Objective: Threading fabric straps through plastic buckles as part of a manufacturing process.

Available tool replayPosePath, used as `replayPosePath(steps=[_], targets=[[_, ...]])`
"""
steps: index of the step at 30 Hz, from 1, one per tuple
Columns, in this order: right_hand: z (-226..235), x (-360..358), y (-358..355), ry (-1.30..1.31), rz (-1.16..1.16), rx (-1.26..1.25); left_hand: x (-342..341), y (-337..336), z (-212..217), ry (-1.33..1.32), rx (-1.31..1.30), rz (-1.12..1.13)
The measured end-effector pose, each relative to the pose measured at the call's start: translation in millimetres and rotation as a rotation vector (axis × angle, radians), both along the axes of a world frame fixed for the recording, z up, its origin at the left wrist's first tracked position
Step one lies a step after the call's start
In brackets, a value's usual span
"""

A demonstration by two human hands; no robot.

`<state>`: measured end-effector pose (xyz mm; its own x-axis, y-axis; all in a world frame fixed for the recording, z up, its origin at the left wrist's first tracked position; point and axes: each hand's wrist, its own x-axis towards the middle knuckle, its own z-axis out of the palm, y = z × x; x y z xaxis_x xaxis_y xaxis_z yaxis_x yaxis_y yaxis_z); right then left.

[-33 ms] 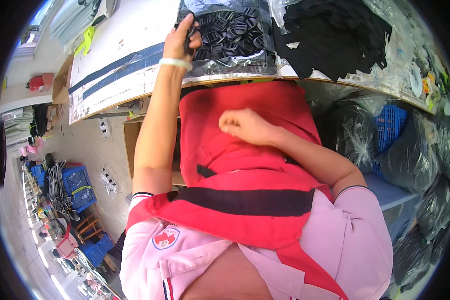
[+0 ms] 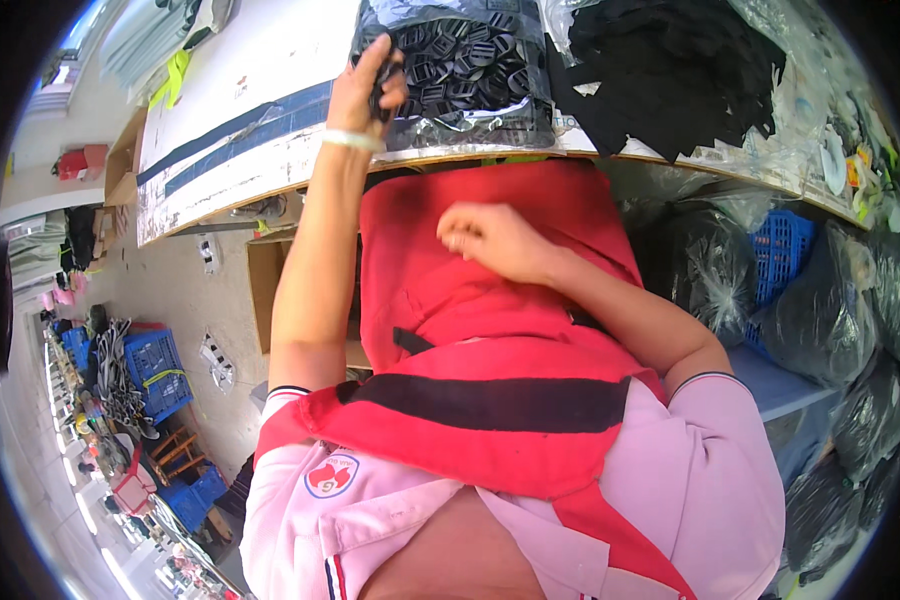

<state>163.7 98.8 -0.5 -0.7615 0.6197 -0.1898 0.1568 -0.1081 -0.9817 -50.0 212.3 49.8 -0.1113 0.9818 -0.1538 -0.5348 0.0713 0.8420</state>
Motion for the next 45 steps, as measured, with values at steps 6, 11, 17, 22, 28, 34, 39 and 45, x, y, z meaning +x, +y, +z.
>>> replayPosePath(steps=[6, 11, 17, 22, 28, 34, 39, 45], targets=[[24.7, 13.1, 41.9, 0.176, -0.372, -0.003, 30.8, -117.0, -9.8, 0.006, -0.153, -0.286], [20.3, 8.1, 30.4, 0.089, -0.009, -0.075, 41.4, -166.7, -34.4, -0.151, -0.248, -0.403], [19.8, -2.8, 1.9, 0.056, 0.057, -0.004, 42.4, -199.3, -54.1, -0.336, -0.19, -0.374], [60.2, -2.8, -18.1, -0.082, 0.085, 0.267, 39.2, -211.1, -76.2, -0.542, -0.269, -0.328], [37.8, 2.0, -29.1, -0.064, 0.187, 0.715, 47.5, -214.7, -69.8, -0.796, -0.325, -0.283], [56.0, 6.4, -33.3, 0.054, 0.189, 0.091, 56.3, -219.4, -73.9, -0.566, -0.302, -0.175], [59.4, -0.6, -46.0, -0.264, 0.616, -0.016, 51.4, -214.6, -92.4, -0.983, -0.297, -0.238], [40.0, 4.7, -43.2, -0.14, 0.475, 0.135, 54.6, -211.2, -94.3, -0.939, -0.357, -0.04]])
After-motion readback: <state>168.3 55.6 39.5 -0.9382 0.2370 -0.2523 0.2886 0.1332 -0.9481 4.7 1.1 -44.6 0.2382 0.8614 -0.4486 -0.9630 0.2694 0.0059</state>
